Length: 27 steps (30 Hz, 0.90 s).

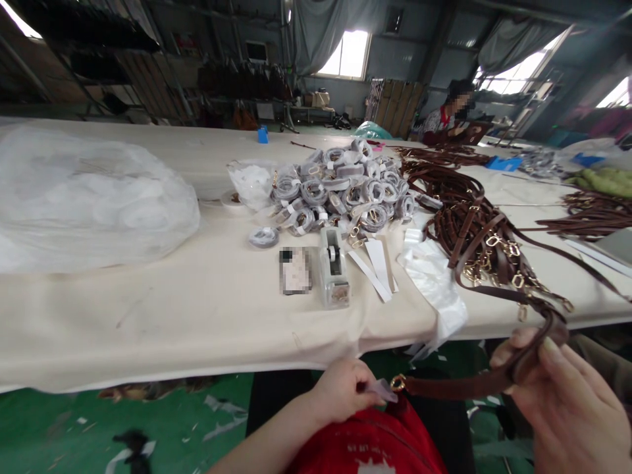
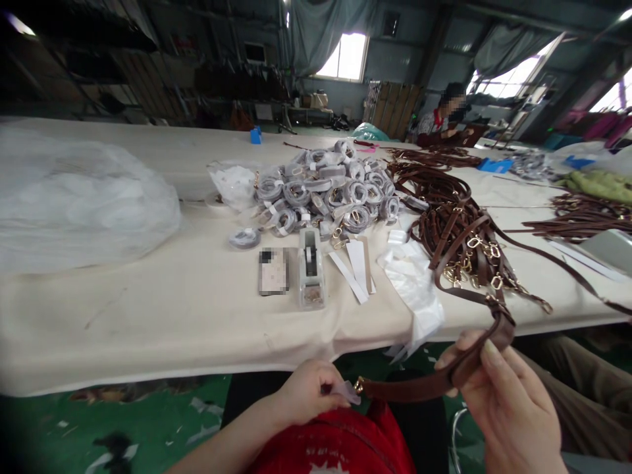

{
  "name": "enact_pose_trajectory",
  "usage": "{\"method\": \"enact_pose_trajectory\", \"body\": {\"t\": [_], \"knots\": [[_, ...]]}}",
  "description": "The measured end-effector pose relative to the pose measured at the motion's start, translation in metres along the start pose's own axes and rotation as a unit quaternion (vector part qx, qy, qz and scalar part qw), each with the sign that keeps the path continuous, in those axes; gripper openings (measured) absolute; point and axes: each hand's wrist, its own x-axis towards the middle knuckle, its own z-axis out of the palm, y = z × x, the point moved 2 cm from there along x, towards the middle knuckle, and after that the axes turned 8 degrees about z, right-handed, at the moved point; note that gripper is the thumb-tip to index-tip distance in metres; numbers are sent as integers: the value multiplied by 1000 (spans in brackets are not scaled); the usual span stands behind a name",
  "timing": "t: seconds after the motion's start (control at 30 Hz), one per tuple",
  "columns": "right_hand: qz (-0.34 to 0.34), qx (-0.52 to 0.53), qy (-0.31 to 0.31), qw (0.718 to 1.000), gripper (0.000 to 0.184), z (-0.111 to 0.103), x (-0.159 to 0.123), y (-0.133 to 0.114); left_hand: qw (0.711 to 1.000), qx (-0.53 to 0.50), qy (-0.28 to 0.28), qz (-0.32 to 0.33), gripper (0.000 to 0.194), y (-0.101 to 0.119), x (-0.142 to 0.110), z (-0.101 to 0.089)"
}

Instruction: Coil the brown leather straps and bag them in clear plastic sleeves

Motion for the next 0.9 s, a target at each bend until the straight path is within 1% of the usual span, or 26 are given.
{"method": "enact_pose_trajectory", "body": {"t": [0.1, 0.23, 0.37, 0.43, 0.5, 0.53, 0.63, 0.67, 0.8, 0.9], "knots": [[-13, 0, -6, 1000, 24, -2, 3, 5, 1000, 16, 14, 13, 17, 1, 2, 2], [-2, -24, -24, 999, 25, 0, 8, 10, 999, 20, 26, 38, 19, 4, 3, 4], [17, -21, -14, 1000, 28, 1, 11, 13, 997, -39, 28, 65, 25, 9, 4, 5], [29, -13, -13, 999, 28, -2, 13, 15, 995, -77, 26, 66, 30, 12, 4, 4], [40, -15, -23, 999, 26, -8, 17, 17, 991, -126, 9, 48, 36, 14, 3, 3], [44, -20, -30, 998, 26, -12, 19, 18, 987, -158, -5, 28, 40, 15, 2, 3], [51, -40, -53, 996, 24, -26, 29, 20, 963, -260, -51, -36, 56, 17, -1, 1], [52, -47, -63, 996, 24, -30, 32, 20, 957, -279, -61, -50, 60, 17, -2, 0], [47, -70, -90, 992, 23, -38, 37, 22, 958, -267, -77, -73, 68, 21, -4, -3], [15, -104, -87, 991, 23, -39, 37, 26, 956, -276, -81, -66, 75, 24, -2, 0]]}}
